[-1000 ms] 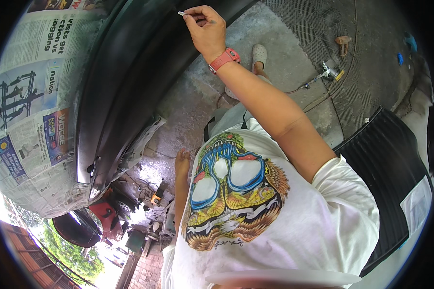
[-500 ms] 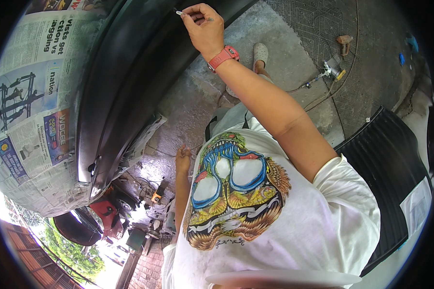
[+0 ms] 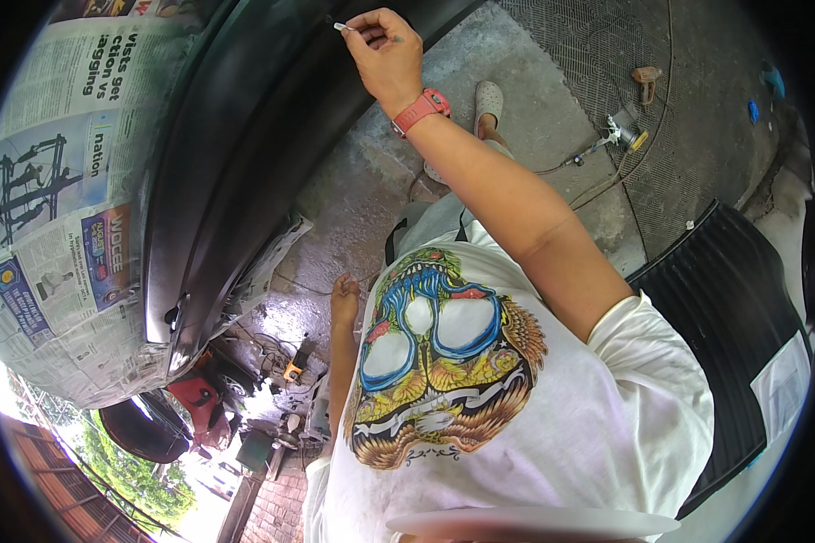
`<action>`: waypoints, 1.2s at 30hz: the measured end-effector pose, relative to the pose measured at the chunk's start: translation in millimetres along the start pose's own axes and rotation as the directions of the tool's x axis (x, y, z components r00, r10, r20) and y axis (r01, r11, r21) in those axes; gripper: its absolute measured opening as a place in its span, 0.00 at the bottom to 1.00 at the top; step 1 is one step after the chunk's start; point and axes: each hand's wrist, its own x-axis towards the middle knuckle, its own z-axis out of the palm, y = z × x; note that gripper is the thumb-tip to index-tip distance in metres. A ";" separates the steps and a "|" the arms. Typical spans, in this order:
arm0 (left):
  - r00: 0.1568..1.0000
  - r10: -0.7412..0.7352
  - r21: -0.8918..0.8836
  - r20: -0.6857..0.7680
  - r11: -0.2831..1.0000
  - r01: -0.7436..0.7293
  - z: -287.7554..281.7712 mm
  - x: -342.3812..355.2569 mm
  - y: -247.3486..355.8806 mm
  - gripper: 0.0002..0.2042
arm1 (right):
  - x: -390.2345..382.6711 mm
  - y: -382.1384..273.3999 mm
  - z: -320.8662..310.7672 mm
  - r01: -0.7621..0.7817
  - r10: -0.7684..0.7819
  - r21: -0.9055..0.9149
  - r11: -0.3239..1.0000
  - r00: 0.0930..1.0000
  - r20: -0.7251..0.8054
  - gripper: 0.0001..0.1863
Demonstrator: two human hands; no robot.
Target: The person applies masking tape to the edge of a car bumper, then uses a heat gun to warm the surface. The person repeatedly moves the heat gun along the bumper's edge while newspapers cover adjacent panels. The person briefly removes tape and handles a spray gun at the end.
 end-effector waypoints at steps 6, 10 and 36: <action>1.000 0.003 0.022 0.001 1.000 -0.003 -1.5 3.4 -0.9 0.23 | 0.6 -7.5 -2.5 -0.006 0.005 -0.017 1.000 1.000 -0.015 0.04; 1.000 0.004 0.053 -0.001 0.999 -0.004 -2.3 6.4 -4.7 0.23 | 1.4 -7.7 -0.6 0.005 -0.005 0.003 1.000 1.000 -0.022 0.04; 1.000 0.016 0.088 -0.007 0.996 -0.015 -5.0 12.4 -4.8 0.23 | 2.8 -5.4 5.3 -0.003 0.001 -0.064 0.998 0.999 -0.039 0.06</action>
